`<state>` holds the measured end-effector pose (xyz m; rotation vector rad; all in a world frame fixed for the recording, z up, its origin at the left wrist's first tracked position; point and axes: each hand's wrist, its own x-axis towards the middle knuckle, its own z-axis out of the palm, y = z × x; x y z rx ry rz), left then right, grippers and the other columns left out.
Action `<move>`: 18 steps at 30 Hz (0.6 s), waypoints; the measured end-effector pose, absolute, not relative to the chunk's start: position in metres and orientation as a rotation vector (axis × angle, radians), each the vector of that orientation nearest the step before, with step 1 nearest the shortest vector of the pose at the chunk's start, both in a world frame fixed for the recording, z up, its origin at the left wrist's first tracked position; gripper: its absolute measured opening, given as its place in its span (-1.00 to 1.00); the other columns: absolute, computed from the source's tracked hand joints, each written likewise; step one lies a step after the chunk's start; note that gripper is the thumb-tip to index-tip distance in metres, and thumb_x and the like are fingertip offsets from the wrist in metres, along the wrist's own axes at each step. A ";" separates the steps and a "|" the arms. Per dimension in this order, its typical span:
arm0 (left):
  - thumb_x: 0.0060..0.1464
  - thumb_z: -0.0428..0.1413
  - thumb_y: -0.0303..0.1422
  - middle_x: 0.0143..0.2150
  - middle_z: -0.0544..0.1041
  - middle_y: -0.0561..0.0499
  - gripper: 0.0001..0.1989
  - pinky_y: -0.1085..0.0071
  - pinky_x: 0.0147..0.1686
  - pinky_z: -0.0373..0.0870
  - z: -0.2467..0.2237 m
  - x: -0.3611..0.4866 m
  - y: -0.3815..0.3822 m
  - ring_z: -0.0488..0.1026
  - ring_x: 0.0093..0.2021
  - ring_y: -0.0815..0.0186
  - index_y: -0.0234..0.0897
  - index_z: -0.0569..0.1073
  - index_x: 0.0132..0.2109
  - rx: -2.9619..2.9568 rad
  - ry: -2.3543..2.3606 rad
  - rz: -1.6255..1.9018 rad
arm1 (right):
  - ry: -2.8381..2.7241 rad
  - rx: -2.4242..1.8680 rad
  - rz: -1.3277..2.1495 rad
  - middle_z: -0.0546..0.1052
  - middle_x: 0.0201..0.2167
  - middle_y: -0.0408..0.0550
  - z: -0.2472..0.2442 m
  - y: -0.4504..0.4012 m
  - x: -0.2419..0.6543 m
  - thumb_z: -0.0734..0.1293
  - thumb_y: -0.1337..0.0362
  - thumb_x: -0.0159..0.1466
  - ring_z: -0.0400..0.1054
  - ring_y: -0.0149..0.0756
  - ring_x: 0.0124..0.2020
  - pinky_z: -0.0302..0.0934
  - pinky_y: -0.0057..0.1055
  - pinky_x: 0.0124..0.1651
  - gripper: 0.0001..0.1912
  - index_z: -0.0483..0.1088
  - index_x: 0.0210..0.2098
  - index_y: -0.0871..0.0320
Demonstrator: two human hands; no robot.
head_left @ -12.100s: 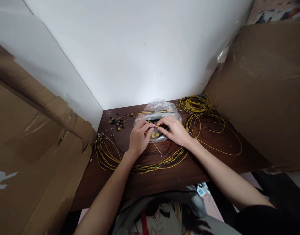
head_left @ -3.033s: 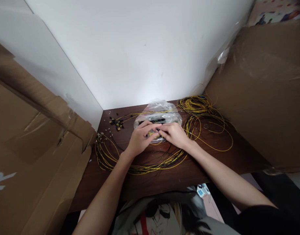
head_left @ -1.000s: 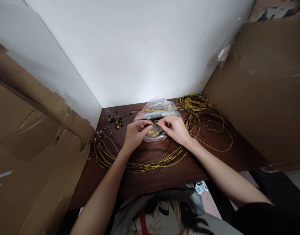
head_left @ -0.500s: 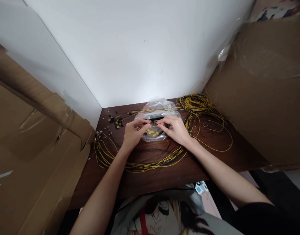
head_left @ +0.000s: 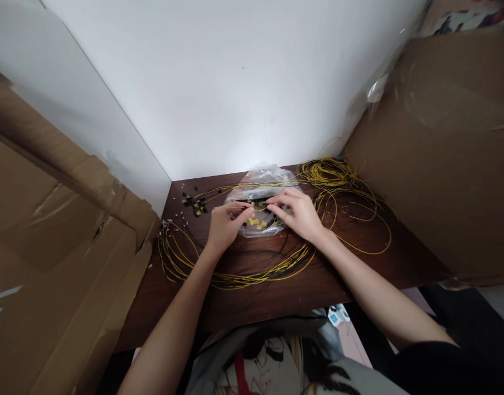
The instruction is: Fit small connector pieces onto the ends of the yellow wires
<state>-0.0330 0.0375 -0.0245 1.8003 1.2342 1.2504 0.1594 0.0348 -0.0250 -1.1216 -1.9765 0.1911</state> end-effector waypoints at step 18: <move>-0.07 0.17 -0.26 -0.58 0.46 0.06 -0.81 0.51 -0.59 0.13 -0.035 -0.033 0.040 0.24 -0.60 0.44 -0.26 0.58 -0.31 1.917 1.218 1.165 | -1.938 -1.147 0.203 0.37 -0.40 -0.07 -0.025 0.031 0.153 0.27 0.31 0.22 0.28 -0.28 -0.32 0.17 -0.37 -0.27 -0.90 0.43 -0.39 0.15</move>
